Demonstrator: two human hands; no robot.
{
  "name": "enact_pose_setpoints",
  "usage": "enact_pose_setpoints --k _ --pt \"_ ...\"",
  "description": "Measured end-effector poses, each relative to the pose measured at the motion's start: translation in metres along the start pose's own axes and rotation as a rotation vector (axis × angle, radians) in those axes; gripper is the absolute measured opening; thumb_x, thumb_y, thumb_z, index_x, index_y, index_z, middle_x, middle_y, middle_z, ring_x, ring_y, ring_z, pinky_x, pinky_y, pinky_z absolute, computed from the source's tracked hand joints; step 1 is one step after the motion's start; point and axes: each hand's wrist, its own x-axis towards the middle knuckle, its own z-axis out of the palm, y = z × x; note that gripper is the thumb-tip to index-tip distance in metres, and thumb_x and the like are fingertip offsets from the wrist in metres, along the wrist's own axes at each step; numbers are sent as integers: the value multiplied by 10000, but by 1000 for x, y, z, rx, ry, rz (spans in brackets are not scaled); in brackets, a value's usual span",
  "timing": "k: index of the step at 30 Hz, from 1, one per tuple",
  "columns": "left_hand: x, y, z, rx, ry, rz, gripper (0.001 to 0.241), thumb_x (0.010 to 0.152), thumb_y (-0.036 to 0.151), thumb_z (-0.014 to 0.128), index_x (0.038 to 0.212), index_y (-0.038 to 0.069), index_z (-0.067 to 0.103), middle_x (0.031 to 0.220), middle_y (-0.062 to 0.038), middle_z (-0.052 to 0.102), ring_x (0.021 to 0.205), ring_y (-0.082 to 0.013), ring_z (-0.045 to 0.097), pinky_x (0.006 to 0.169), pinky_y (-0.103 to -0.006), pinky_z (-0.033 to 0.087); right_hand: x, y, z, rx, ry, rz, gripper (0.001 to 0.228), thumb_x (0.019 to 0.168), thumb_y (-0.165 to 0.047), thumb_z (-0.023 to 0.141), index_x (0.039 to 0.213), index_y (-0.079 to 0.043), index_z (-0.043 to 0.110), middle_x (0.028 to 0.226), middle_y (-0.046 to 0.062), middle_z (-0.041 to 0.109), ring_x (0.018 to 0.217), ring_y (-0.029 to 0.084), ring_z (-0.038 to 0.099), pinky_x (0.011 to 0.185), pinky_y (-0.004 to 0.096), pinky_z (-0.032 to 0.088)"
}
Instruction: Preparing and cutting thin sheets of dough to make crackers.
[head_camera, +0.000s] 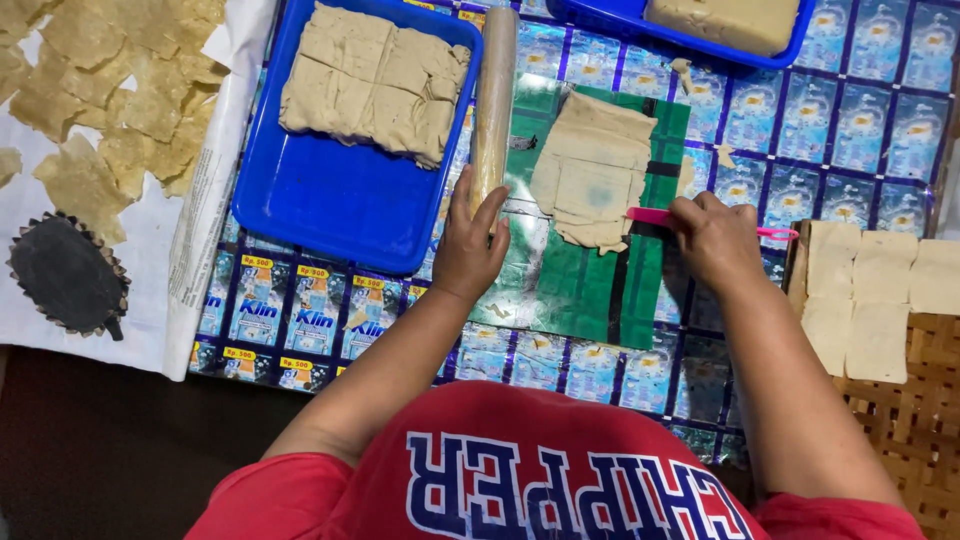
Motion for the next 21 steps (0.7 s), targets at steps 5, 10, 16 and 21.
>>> enact_pose_setpoints --k 5,10,16,21 --pt "-1 0 2 6 10 -3 430 1004 182 603 1424 258 553 1593 -242 319 1399 -466 475 1065 -558 499 8 -9 1 -16 30 -57 37 982 -325 599 1008 -306 581 925 -37 586 958 207 670 962 380 406" --pt "-1 -2 2 11 5 -13 430 1006 184 597 1425 268 550 1597 -234 314 1406 -460 468 1067 -554 500 15 -20 5 -2 66 -105 77 964 -344 618 994 -294 568 911 -27 564 913 216 660 966 391 389" --pt "0 0 0 5 -14 -33 428 1017 168 585 1432 265 545 1604 -239 302 1409 -465 465 1064 -569 502 22 -43 -5 1 126 -143 66 1023 -358 592 1003 -298 573 891 -35 543 874 208 656 927 385 389" --pt "-1 -1 0 0 -23 -33 422 1028 179 572 1441 265 539 1608 -235 296 1422 -459 452 1067 -566 498 28 -57 -5 28 128 -169 142 959 -399 662 973 -293 569 906 -26 551 884 206 648 926 396 378"
